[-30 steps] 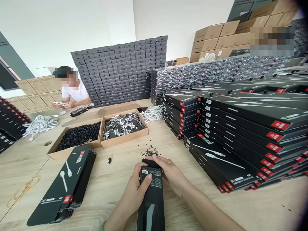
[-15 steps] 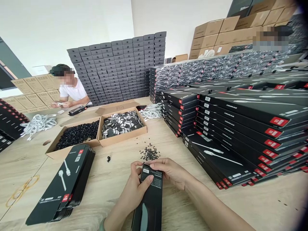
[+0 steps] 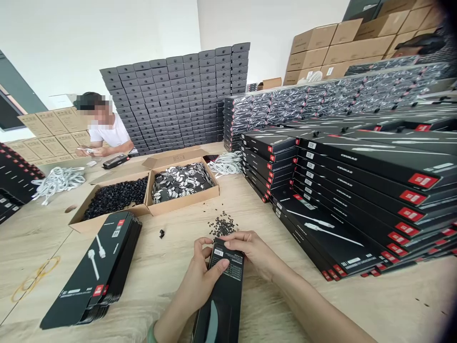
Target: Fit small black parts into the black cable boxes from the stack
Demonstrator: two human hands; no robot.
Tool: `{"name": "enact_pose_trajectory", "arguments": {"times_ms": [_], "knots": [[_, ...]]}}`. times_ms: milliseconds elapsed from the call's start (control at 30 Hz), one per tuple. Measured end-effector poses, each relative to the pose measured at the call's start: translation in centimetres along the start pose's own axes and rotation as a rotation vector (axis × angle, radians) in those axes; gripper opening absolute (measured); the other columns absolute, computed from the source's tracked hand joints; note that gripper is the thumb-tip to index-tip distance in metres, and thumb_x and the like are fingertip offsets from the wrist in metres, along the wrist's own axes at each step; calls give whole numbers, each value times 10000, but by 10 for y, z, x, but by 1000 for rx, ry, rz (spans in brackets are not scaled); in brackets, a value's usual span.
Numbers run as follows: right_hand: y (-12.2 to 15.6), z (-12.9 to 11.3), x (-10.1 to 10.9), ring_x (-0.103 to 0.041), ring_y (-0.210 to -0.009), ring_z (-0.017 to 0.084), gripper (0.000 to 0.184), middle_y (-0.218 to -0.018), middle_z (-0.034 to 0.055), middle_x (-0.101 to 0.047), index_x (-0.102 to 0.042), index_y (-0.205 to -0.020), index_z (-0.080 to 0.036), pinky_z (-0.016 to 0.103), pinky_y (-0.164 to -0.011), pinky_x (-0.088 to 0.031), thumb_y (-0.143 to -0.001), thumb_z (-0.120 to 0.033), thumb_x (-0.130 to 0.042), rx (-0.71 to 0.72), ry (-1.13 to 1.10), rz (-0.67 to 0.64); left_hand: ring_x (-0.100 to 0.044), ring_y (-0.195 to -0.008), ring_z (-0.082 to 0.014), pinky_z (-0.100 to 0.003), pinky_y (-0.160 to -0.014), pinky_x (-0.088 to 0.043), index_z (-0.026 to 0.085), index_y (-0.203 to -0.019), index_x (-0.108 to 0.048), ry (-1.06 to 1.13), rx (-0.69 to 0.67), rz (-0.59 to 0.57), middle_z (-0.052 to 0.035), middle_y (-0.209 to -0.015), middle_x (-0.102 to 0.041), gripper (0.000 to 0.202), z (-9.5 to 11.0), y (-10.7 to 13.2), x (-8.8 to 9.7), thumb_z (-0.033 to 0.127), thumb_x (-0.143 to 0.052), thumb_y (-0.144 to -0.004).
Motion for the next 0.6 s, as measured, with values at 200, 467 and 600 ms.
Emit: {"name": "enact_pose_trajectory", "arguments": {"times_ms": [200, 467, 600], "knots": [[6, -13, -7, -613, -1025, 264, 256, -994, 51, -745, -774, -897, -205, 388, -927, -414, -767, -271, -564, 154, 182, -38, -583, -775, -139, -277, -698, -457, 261, -1195, -308, 75, -23, 44, -19, -964, -611, 418, 7, -1, 4, 443, -532, -893], [6, -9, -17, -597, -835, 173, 298, -923, -5, -647, -588, -1029, -242, 303, -759, -459, -772, -341, -702, 259, 132, -90, -538, -866, -152, -264, -769, -435, 222, -1071, -524, 93, -155, 185, -16, -953, -608, 287, 10, -11, 20, 429, -566, -875], [1, -5, -15, -551, -757, 138, 266, -811, -23, -601, -552, -845, -209, 270, -712, -428, -782, -415, -708, 278, 54, -78, -516, -806, -125, -226, -726, -426, 214, -982, -561, 155, -167, 247, 16, -852, -587, 242, 11, -9, 24, 409, -616, -848]]}}
Point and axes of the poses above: each hand's wrist, its own y-axis away from the middle knuckle, its own x-axis out of the back of the hand, z = x × y, the point moved 5 cm from there along -y, towards the middle knuckle
